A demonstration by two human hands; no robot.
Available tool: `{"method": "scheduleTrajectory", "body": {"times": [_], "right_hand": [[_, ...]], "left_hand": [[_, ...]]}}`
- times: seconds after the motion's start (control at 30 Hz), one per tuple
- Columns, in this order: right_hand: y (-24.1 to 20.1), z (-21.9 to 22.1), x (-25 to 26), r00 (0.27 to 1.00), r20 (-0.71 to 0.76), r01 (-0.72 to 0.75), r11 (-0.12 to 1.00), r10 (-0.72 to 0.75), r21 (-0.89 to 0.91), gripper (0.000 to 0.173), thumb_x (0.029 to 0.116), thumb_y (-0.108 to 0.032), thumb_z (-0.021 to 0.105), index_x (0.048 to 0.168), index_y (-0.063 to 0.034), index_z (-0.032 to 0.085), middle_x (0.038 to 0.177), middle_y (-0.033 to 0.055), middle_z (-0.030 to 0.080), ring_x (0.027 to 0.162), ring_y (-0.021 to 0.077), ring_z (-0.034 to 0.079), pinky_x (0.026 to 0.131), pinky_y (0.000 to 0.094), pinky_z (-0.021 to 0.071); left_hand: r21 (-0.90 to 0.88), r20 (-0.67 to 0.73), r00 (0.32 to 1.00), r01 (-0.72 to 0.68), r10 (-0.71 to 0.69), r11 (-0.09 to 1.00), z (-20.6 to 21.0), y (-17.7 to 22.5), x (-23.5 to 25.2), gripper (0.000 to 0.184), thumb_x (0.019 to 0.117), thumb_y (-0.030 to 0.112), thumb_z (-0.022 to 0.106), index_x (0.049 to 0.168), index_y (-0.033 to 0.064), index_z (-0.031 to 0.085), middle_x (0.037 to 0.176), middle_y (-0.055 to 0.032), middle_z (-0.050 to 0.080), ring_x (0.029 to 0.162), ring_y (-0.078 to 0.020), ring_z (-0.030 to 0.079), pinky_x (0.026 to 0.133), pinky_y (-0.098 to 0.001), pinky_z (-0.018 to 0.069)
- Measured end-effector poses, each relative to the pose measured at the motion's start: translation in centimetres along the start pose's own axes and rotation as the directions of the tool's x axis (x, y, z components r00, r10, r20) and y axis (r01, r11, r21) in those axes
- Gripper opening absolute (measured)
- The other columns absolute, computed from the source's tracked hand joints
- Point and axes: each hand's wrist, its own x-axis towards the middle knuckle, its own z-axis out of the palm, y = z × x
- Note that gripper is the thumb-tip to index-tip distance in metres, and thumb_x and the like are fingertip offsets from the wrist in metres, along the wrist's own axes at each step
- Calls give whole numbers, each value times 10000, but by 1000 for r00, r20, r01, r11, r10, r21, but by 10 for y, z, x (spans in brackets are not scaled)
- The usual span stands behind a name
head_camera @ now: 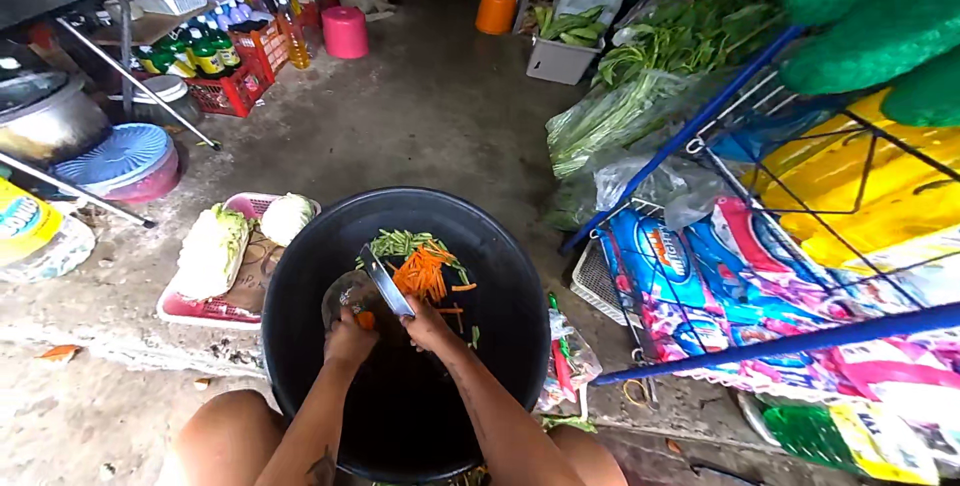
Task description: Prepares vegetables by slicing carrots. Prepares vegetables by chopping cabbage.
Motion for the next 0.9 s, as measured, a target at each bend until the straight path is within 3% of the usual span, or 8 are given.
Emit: {"method": "scheduleTrajectory", "body": {"times": [0.1, 0.17, 0.2, 0.3, 0.43, 0.6, 0.77, 0.9], "right_hand": [[11, 0, 9, 996, 84, 0, 995, 8, -100, 453, 1090, -265, 505, 1527, -162, 441, 1216, 239, 650, 916, 353, 702, 806, 527, 579], [25, -10, 14, 996, 69, -57, 995, 63, -78, 502, 1090, -278, 506, 1576, -201, 404, 1263, 233, 643, 960, 355, 697, 830, 531, 577], [33, -17, 15, 996, 15, -89, 995, 89, -46, 500, 1088, -276, 510, 1576, -219, 417, 1251, 223, 650, 944, 345, 692, 818, 525, 573], [47, -37, 15, 949, -264, -154, 983, 175, 97, 454, 1080, -249, 503, 1523, -157, 476, 1232, 235, 668, 981, 367, 707, 847, 555, 581], [48, -47, 14, 867, -447, -139, 968, 221, 208, 466, 1076, -248, 529, 1520, -118, 474, 1262, 237, 665, 1061, 371, 696, 916, 565, 556], [30, -20, 9, 956, -270, -83, 990, 111, 111, 433, 1088, -265, 487, 1511, -172, 486, 1202, 216, 681, 959, 359, 706, 833, 556, 574], [0, 10, -13, 980, -197, -90, 965, 42, -244, 506, 1062, -181, 486, 1565, -159, 433, 1413, 205, 606, 1281, 386, 611, 1056, 577, 497], [-14, 26, -29, 989, -133, -111, 940, 71, -322, 621, 1025, -138, 532, 1608, -132, 319, 1391, 224, 605, 1246, 387, 633, 1023, 563, 524]], "left_hand": [[-450, 94, 996, 40, 3, 892, -13, -17, 6, 697, 937, 289, 756, 1495, 27, 430, 1274, -242, 657, 1146, -363, 670, 991, -530, 541], [-758, 157, 988, 130, -15, 639, -19, -24, 11, 311, 997, 248, 657, 1225, 41, 618, 934, -100, 637, 755, -168, 585, 663, -318, 496], [-861, 216, 976, 199, -17, 468, -25, -25, 12, 244, 1018, 257, 603, 1139, 46, 620, 871, -67, 612, 694, -138, 564, 623, -293, 490], [-974, 225, 969, 219, 100, 66, -50, -28, 9, 352, 1036, 233, 457, 1316, 25, 506, 1122, -165, 620, 959, -272, 653, 847, -457, 571], [-988, 51, 978, 80, 203, -135, -63, -35, 16, 333, 989, 132, 371, 1279, 16, 486, 1048, -146, 645, 865, -220, 680, 791, -352, 595], [-966, 98, 985, 60, 140, 251, -70, -35, 14, 314, 1025, 93, 572, 1320, 1, 515, 1066, -135, 647, 884, -183, 662, 794, -317, 577], [-879, 134, 991, 113, 14, 463, -40, -21, 26, 593, 975, 113, 695, 1491, 49, 409, 1311, -215, 590, 1059, -274, 645, 871, -402, 564], [-580, -47, 998, -69, 51, 811, -19, -7, 47, 677, 921, 162, 763, 1491, 5, 433, 1389, -257, 579, 1240, -360, 618, 1037, -504, 523]]}}
